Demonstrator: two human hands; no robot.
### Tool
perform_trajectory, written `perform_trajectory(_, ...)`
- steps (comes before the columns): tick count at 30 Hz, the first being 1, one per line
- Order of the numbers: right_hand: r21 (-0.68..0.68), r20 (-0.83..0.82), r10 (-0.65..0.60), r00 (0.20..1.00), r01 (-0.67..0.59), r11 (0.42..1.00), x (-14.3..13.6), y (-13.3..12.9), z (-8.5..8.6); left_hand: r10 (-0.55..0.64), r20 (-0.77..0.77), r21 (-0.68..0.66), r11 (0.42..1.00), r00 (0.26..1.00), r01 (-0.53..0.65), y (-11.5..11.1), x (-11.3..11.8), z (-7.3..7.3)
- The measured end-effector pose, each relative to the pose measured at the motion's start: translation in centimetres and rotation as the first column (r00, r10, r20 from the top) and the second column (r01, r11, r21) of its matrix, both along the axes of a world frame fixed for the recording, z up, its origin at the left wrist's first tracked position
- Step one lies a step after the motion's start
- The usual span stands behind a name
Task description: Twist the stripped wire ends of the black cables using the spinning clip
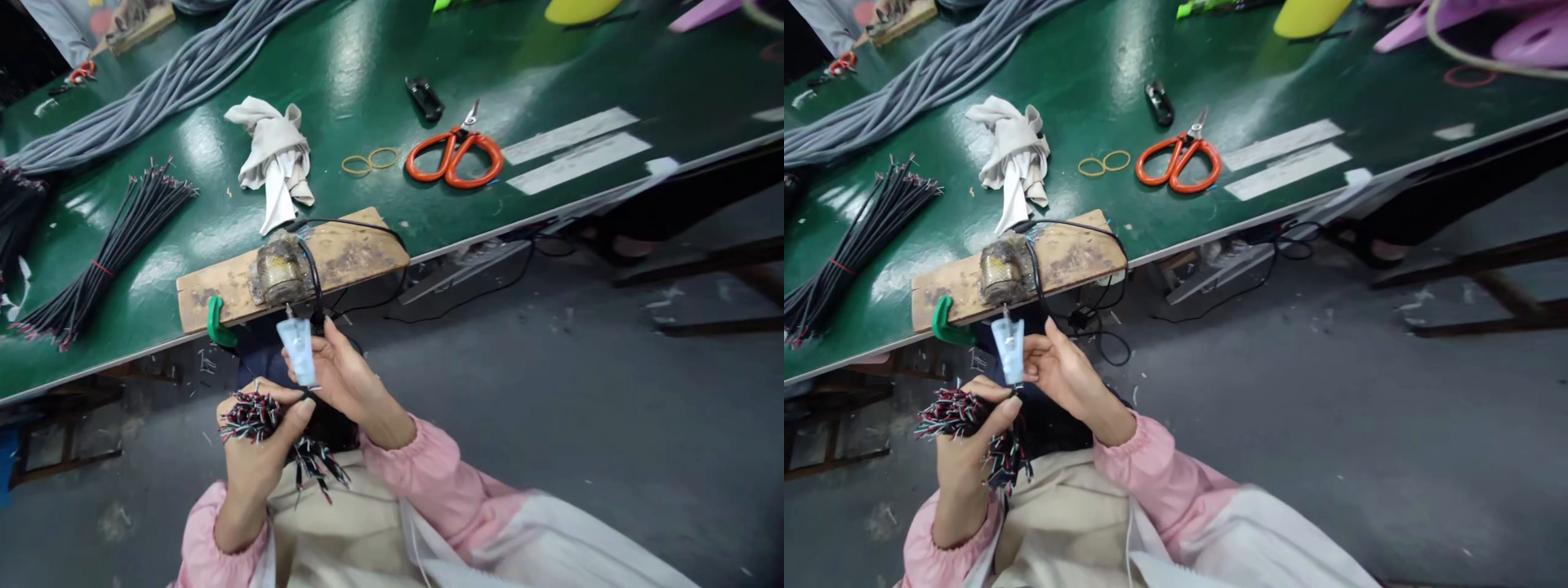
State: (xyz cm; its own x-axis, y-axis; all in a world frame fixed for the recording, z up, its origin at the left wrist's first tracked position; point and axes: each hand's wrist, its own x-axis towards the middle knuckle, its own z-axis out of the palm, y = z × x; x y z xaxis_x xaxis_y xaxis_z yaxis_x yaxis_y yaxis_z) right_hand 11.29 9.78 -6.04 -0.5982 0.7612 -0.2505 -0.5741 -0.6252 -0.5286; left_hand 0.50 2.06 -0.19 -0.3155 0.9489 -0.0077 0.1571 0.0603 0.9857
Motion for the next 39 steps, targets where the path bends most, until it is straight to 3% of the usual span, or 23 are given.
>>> perform_trajectory(3, 0.042, 0.057, -0.072, 0.996, 0.069, 0.997, 0.9, -0.6, -0.8, -0.025, -0.016, 0.007, 1.0, 1.0, 0.025, -0.1, -0.2, 0.0)
perform_trajectory(7, 0.18, 0.197, -0.188, 0.962, 0.153, 0.972, 2.4, -1.8, -0.6, -0.107, -0.01, 0.073, 0.992, 0.994, 0.107, 0.0, -0.7, -0.5)
perform_trajectory(10, 0.35, 0.333, -0.278, 0.901, 0.156, 0.924, 3.1, -2.6, 0.1, -0.143, 0.089, -0.01, 0.989, 0.986, 0.145, -0.2, -1.0, -0.8)
perform_trajectory(13, 0.546, 0.389, -0.379, 0.84, 0.121, 0.829, 3.3, -3.2, 1.2, -0.074, 0.16, -0.142, 0.985, 0.984, 0.097, -0.7, -1.0, -0.7)
perform_trajectory(17, 0.767, 0.314, -0.53, 0.788, 0.118, 0.63, 3.2, -3.7, 2.7, -0.046, 0.182, -0.181, 0.98, 0.982, 0.079, -1.3, -0.7, -0.3)
perform_trajectory(20, 0.848, 0.247, -0.606, 0.756, 0.133, 0.512, 3.1, -3.9, 3.7, -0.029, 0.182, -0.171, 0.983, 0.983, 0.061, -1.6, -0.6, -0.2)
perform_trajectory(22, 0.873, 0.236, -0.623, 0.746, 0.119, 0.472, 3.2, -3.9, 4.1, -0.034, 0.16, -0.162, 0.985, 0.987, 0.06, -1.6, -0.6, -0.1)
perform_trajectory(26, 0.871, 0.255, -0.629, 0.734, 0.108, 0.48, 3.2, -3.8, 4.3, -0.096, 0.086, -0.135, 0.985, 0.992, 0.107, -1.4, -0.4, 0.1)
perform_trajectory(29, 0.854, 0.283, -0.665, 0.691, 0.134, 0.502, 3.0, -3.9, 4.1, -0.043, 0.003, -0.125, 0.991, 0.999, 0.043, -1.4, -0.3, 0.0)
perform_trajectory(34, 0.865, 0.242, -0.735, 0.633, 0.203, 0.46, 2.8, -4.5, 3.8, 0.005, -0.045, -0.082, 0.997, 0.999, -0.008, -1.7, -0.4, -0.7)
perform_trajectory(39, 0.836, 0.236, -0.593, 0.77, 0.15, 0.529, 3.6, -3.8, 3.1, -0.069, 0.057, -0.079, 0.994, 0.996, 0.074, -1.8, -0.6, -0.8)
